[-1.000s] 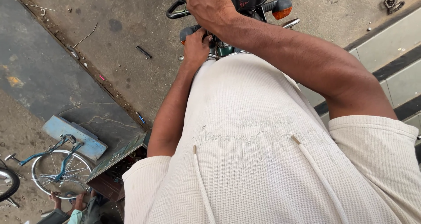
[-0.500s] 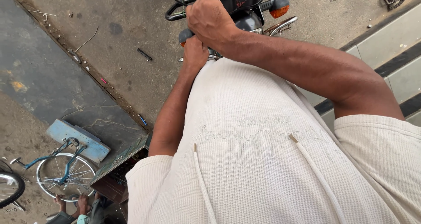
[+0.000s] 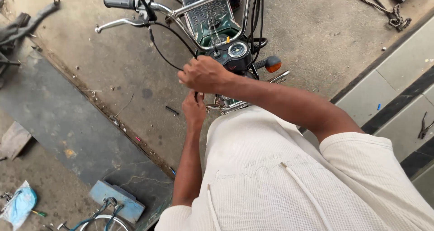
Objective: Repairing the front headlight assembly and electrical wiring of a motorcycle.
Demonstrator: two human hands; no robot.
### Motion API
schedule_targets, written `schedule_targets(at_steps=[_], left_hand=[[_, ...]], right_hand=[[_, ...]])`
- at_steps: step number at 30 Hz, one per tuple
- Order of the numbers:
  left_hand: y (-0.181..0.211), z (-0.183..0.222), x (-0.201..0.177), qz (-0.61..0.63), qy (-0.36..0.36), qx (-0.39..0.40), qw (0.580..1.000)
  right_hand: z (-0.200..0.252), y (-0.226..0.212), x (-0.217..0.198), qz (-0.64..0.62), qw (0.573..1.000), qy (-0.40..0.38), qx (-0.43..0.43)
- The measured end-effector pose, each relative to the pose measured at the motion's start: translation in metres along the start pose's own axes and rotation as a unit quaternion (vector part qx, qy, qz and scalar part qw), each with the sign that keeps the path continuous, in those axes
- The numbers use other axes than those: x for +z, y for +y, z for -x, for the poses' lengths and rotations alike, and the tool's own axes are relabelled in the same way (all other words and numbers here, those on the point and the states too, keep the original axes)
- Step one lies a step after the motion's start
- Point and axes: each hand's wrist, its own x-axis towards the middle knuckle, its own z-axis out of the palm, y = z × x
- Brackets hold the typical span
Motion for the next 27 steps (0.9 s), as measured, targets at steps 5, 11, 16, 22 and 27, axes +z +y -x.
schedule_targets(at_steps=[5,11,16,22,27], left_hand=[[0.022,-0.004,-0.038,0.057,0.061,0.017,0.996],[0.089,-0.022,-0.028,-0.004,-0.096,0.21,0.973],[0.136,-0.031,0.042,-0.038,-0.257,0.282,0.923],[0.14,-0.044,0.091,0.023,-0.238,0.246,0.939],[0.131,-0.046,0.074,-0.053,-0.307,0.218,0.925]], right_hand=[[0.082,-0.01,-0.048,-0.179,0.974,-0.036,0.133],[0.213,-0.01,-0.031,-0.399,0.815,-0.229,0.352],[0.267,-0.025,-0.021,-0.437,0.766,-0.197,0.429],[0.281,-0.022,-0.013,-0.418,0.678,-0.117,0.593],[0.282,-0.016,0.036,-0.355,0.751,-0.07,0.552]])
